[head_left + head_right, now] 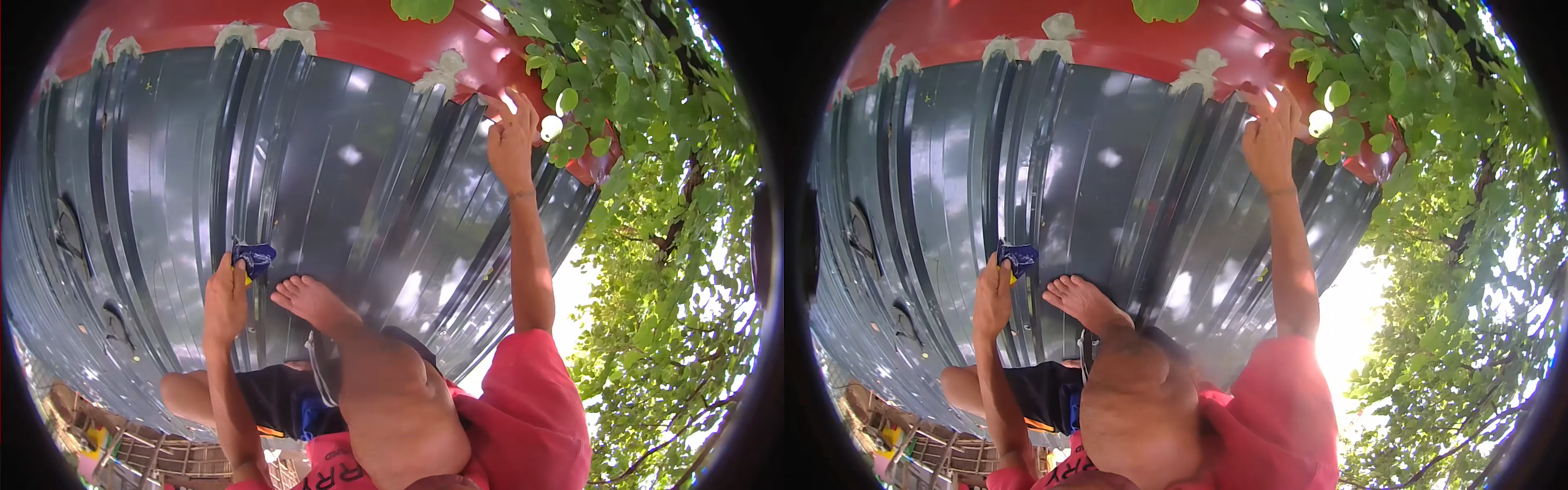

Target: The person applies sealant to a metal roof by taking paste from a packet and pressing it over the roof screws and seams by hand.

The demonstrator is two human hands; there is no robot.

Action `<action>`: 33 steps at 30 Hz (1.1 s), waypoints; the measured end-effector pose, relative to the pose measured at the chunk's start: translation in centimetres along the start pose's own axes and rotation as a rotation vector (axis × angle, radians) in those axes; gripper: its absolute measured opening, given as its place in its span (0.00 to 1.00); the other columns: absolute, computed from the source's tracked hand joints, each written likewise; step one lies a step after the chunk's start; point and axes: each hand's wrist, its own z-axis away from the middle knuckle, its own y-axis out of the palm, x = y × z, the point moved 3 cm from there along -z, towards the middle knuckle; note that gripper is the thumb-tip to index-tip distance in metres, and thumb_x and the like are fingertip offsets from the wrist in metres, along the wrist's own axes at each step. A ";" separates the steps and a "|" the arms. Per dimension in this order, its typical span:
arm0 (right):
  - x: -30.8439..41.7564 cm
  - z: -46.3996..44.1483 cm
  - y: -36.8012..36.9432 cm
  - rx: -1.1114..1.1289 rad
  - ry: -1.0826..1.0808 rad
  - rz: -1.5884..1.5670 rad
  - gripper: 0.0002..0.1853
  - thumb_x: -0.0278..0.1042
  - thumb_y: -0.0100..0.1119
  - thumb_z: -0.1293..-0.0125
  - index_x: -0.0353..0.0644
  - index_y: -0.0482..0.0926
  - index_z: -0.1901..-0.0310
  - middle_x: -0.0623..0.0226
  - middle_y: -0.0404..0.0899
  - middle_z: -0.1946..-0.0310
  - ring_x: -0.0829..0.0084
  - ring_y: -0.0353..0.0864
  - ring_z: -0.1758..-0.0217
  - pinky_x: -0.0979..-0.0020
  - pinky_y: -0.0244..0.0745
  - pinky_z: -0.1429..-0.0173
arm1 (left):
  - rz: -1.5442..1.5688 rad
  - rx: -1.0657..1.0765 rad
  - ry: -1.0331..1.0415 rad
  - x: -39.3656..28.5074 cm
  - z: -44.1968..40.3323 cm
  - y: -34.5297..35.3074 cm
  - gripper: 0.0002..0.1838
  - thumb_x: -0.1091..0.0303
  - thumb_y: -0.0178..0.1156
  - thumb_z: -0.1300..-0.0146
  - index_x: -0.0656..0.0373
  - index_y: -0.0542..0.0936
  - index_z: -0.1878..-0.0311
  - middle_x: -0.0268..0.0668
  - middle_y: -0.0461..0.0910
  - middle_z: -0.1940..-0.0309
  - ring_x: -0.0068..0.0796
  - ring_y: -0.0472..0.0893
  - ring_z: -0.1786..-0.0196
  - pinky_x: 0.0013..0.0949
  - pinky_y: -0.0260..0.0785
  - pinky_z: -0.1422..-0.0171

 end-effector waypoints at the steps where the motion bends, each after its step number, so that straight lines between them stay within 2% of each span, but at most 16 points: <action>1: -0.4 0.3 0.4 0.024 -0.011 0.053 0.29 0.18 0.53 0.42 0.50 0.83 0.39 0.54 0.66 0.27 0.44 0.57 0.20 0.45 0.57 0.19 | 0.020 0.021 -0.009 -0.2 0.0 0.1 0.15 0.63 0.50 0.18 0.70 0.73 0.51 0.59 0.78 0.71 0.63 0.79 0.65 0.51 0.71 0.59; 4: -0.4 0.3 1.4 0.078 -0.029 0.140 0.30 0.19 0.55 0.42 0.53 0.84 0.38 0.55 0.63 0.25 0.45 0.54 0.18 0.43 0.51 0.17 | -0.011 0.056 -0.025 0.2 0.0 0.3 0.17 0.62 0.49 0.17 0.71 0.73 0.50 0.58 0.78 0.71 0.60 0.78 0.67 0.48 0.73 0.57; 10: -0.5 1.0 2.2 0.004 0.018 0.034 0.32 0.19 0.53 0.41 0.55 0.82 0.35 0.52 0.62 0.24 0.43 0.55 0.19 0.41 0.50 0.17 | 0.031 0.109 -0.053 -0.3 -0.4 0.6 0.19 0.60 0.50 0.17 0.72 0.74 0.48 0.57 0.79 0.70 0.59 0.80 0.65 0.48 0.73 0.55; 13: 0.0 1.5 3.0 -0.002 0.106 -0.007 0.35 0.18 0.54 0.44 0.55 0.81 0.33 0.55 0.64 0.24 0.46 0.56 0.18 0.46 0.50 0.17 | 0.051 0.093 -0.051 -0.2 -0.3 0.8 0.20 0.59 0.50 0.18 0.73 0.74 0.48 0.58 0.79 0.69 0.60 0.81 0.64 0.48 0.73 0.55; 16: 1.4 1.7 3.2 -0.016 0.028 0.297 0.36 0.19 0.56 0.42 0.52 0.76 0.29 0.50 0.62 0.24 0.44 0.56 0.19 0.40 0.51 0.19 | 0.010 0.122 -0.061 -0.2 -0.4 0.7 0.20 0.59 0.50 0.18 0.74 0.74 0.47 0.59 0.79 0.69 0.61 0.80 0.64 0.48 0.73 0.55; 22: 3.3 2.7 5.1 0.024 -0.069 0.571 0.34 0.26 0.57 0.37 0.35 0.70 0.27 0.48 0.58 0.21 0.46 0.57 0.18 0.42 0.49 0.17 | -0.033 0.170 -0.072 -0.1 0.0 0.3 0.20 0.60 0.49 0.18 0.74 0.74 0.46 0.60 0.80 0.68 0.65 0.80 0.62 0.49 0.72 0.54; 25: 4.5 2.8 5.4 0.152 -0.059 0.696 0.33 0.30 0.56 0.34 0.33 0.69 0.26 0.47 0.56 0.19 0.45 0.56 0.17 0.43 0.48 0.15 | -0.034 0.165 -0.095 -0.1 0.1 0.4 0.20 0.61 0.49 0.18 0.75 0.74 0.45 0.61 0.80 0.67 0.66 0.80 0.60 0.50 0.72 0.53; 29: 4.8 2.9 5.1 0.165 -0.087 0.691 0.32 0.30 0.57 0.34 0.34 0.69 0.27 0.49 0.59 0.19 0.49 0.53 0.14 0.44 0.47 0.15 | -0.034 0.151 -0.098 -0.2 0.3 0.6 0.21 0.61 0.50 0.18 0.76 0.74 0.44 0.62 0.80 0.66 0.68 0.80 0.58 0.51 0.72 0.53; 33: 3.9 2.7 4.1 0.146 -0.143 0.662 0.32 0.27 0.58 0.34 0.45 0.70 0.26 0.51 0.58 0.19 0.50 0.54 0.14 0.43 0.48 0.15 | -0.022 0.153 -0.069 0.7 0.3 0.6 0.20 0.61 0.50 0.19 0.75 0.75 0.45 0.61 0.80 0.67 0.67 0.80 0.60 0.50 0.72 0.53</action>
